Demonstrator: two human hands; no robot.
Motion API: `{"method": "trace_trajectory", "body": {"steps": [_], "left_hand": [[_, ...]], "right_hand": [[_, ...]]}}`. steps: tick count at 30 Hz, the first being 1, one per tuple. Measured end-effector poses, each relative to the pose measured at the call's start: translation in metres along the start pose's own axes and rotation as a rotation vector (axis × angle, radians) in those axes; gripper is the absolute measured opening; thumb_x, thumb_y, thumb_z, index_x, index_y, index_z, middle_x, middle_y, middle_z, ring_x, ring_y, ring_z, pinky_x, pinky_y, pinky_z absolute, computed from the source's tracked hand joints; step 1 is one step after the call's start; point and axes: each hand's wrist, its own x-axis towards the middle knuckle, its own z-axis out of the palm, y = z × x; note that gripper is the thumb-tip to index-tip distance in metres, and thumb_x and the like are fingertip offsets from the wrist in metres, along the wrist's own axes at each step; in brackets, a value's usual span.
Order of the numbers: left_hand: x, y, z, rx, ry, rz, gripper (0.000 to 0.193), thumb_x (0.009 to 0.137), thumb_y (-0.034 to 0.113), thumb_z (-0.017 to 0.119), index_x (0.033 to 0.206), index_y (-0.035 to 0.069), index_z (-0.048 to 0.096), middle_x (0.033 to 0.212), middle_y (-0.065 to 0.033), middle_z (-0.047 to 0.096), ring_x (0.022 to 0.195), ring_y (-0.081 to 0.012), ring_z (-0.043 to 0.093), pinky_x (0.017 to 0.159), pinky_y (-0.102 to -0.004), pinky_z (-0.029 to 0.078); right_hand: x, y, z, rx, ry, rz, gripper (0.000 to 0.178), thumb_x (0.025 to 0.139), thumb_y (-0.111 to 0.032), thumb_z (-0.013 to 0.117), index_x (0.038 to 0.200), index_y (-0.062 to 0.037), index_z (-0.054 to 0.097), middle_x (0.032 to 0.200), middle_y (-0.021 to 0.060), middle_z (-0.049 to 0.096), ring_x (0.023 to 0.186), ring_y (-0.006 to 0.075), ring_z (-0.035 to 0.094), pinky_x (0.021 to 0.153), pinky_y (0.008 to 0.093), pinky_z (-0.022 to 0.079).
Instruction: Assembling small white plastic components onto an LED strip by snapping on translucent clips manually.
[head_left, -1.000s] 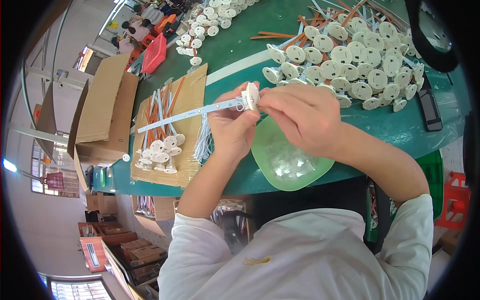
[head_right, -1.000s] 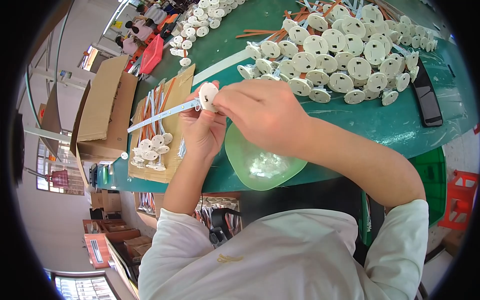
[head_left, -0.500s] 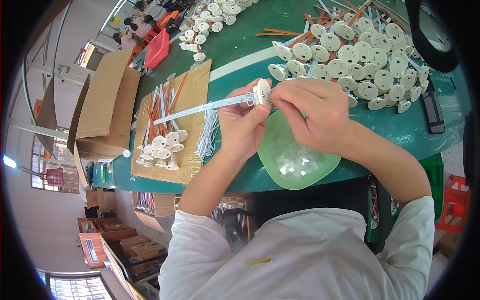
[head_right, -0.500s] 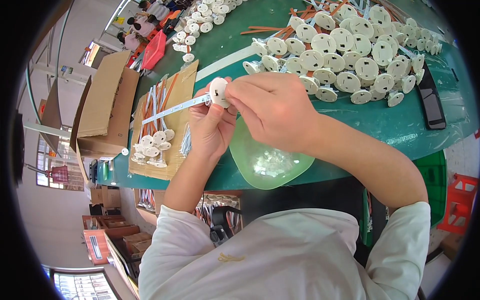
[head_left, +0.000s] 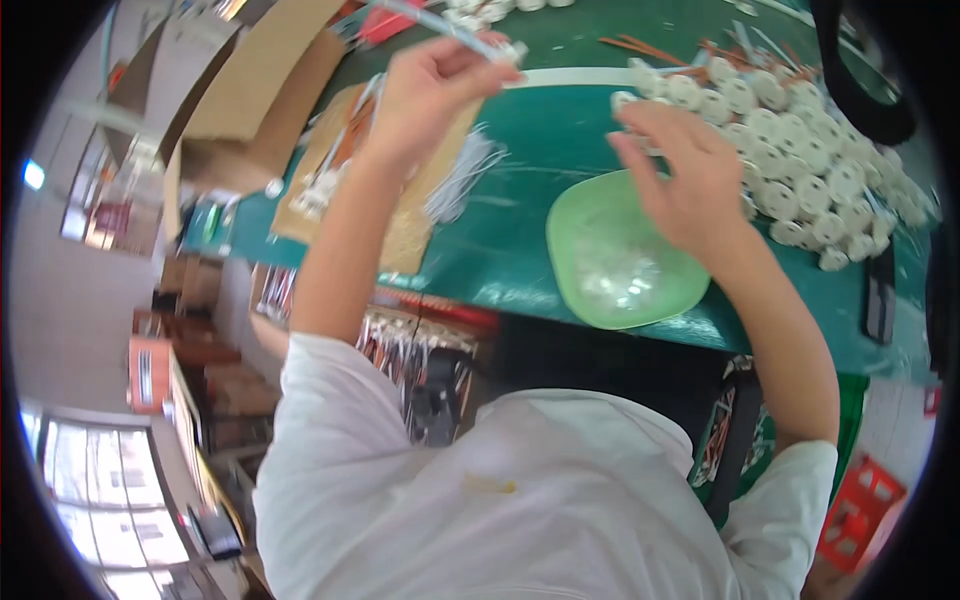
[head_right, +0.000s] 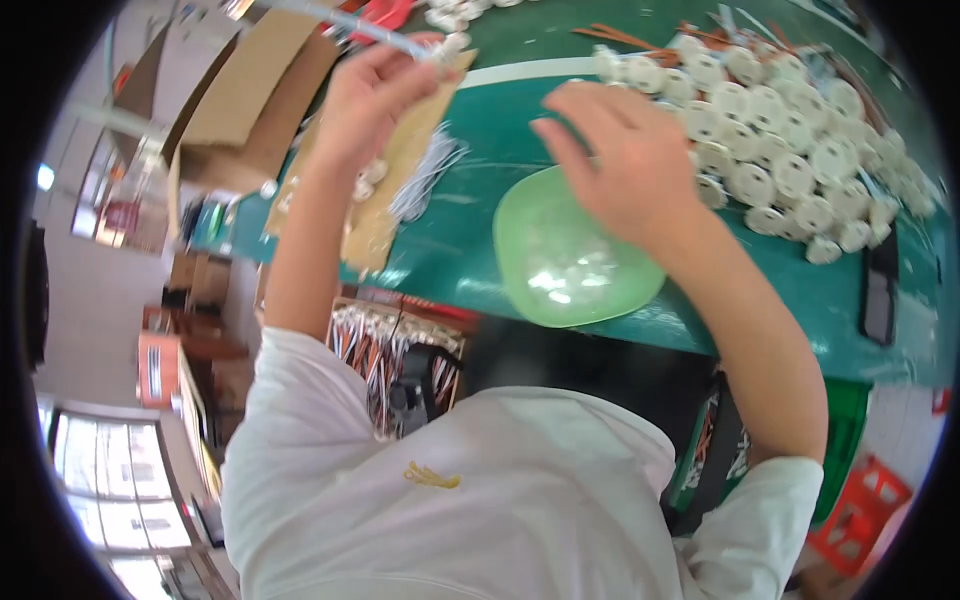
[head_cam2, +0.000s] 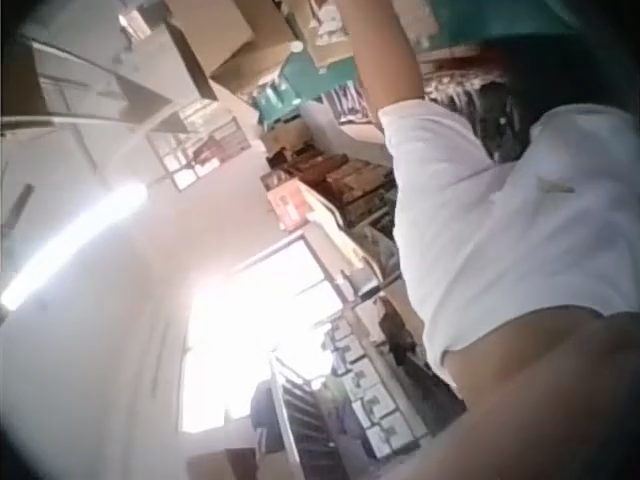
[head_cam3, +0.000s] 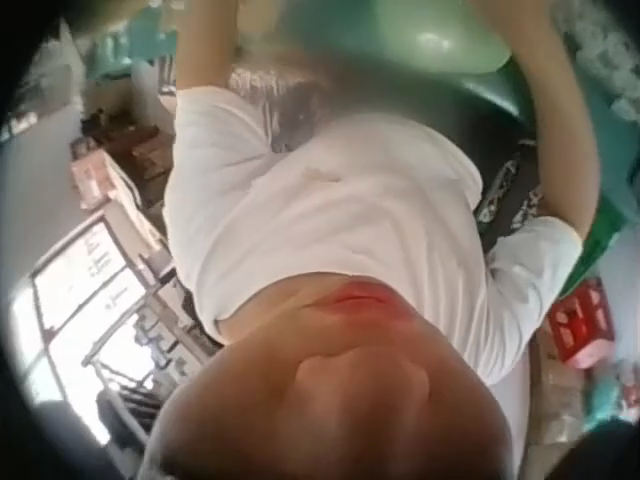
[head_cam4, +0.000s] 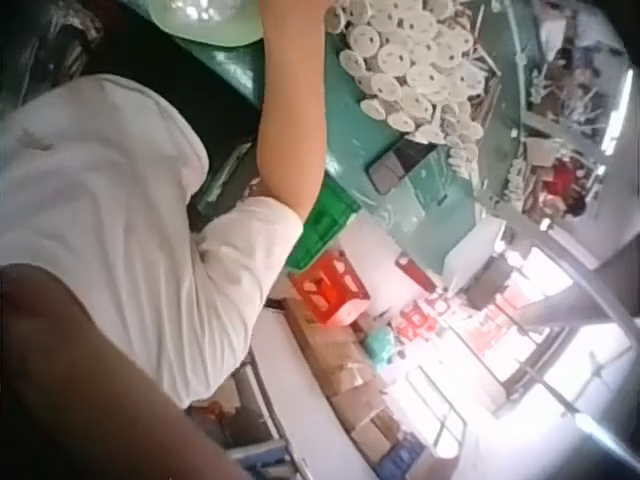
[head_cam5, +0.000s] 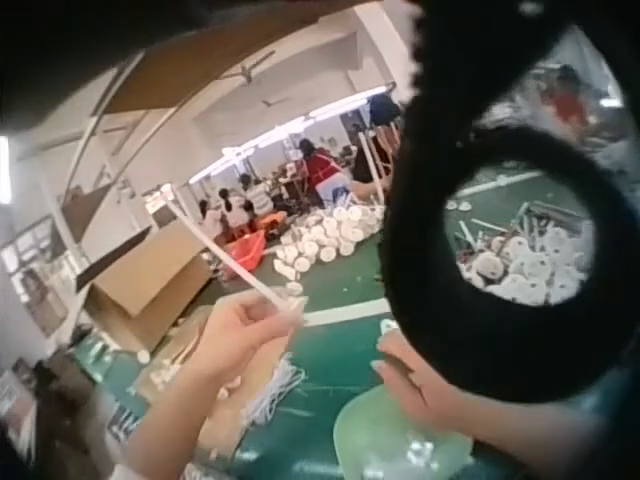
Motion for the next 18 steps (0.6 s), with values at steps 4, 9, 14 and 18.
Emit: {"method": "trace_trajectory", "body": {"steps": [4,9,14,18], "left_hand": [[-0.023,0.022,-0.134,0.267,0.054,-0.221,0.034,0.099,0.023,0.064,0.117,-0.005,0.064,0.111,-0.0090,0.068,0.102,-0.0155,0.066,0.088,-0.0262,0.053],[-0.076,0.022,-0.244,1.007,0.167,-0.386,0.037,0.090,0.030,0.070,0.108,-0.002,0.071,0.091,-0.0106,0.072,0.089,-0.0170,0.069,0.080,-0.0324,0.053],[-0.088,0.003,-0.212,1.187,0.138,-0.407,0.041,0.084,0.040,0.070,0.096,0.001,0.074,0.082,-0.0150,0.072,0.078,-0.0240,0.069,0.072,-0.0380,0.053],[-0.083,-0.014,-0.199,1.393,-0.089,-0.457,0.049,0.084,0.051,0.067,0.086,0.003,0.076,0.074,-0.0187,0.070,0.069,-0.0297,0.069,0.067,-0.0406,0.053]], "right_hand": [[0.005,0.004,-0.005,-0.083,-0.055,-0.083,0.016,0.083,-0.003,0.075,0.097,-0.0021,0.068,0.091,0.0109,0.072,0.072,0.0235,0.069,0.063,0.0315,0.054],[0.004,-0.004,0.000,-0.054,-0.074,-0.117,0.013,0.082,-0.002,0.075,0.092,-0.0018,0.067,0.089,0.0106,0.070,0.074,0.0267,0.067,0.063,0.0344,0.053],[0.001,-0.004,-0.007,-0.010,-0.118,-0.141,0.011,0.080,-0.004,0.075,0.082,-0.0029,0.065,0.086,0.0091,0.069,0.074,0.0278,0.066,0.063,0.0371,0.053],[-0.002,-0.002,-0.003,-0.052,-0.139,-0.135,0.011,0.079,-0.006,0.075,0.081,-0.0038,0.064,0.085,0.0084,0.069,0.073,0.0272,0.066,0.063,0.0368,0.053]]}}
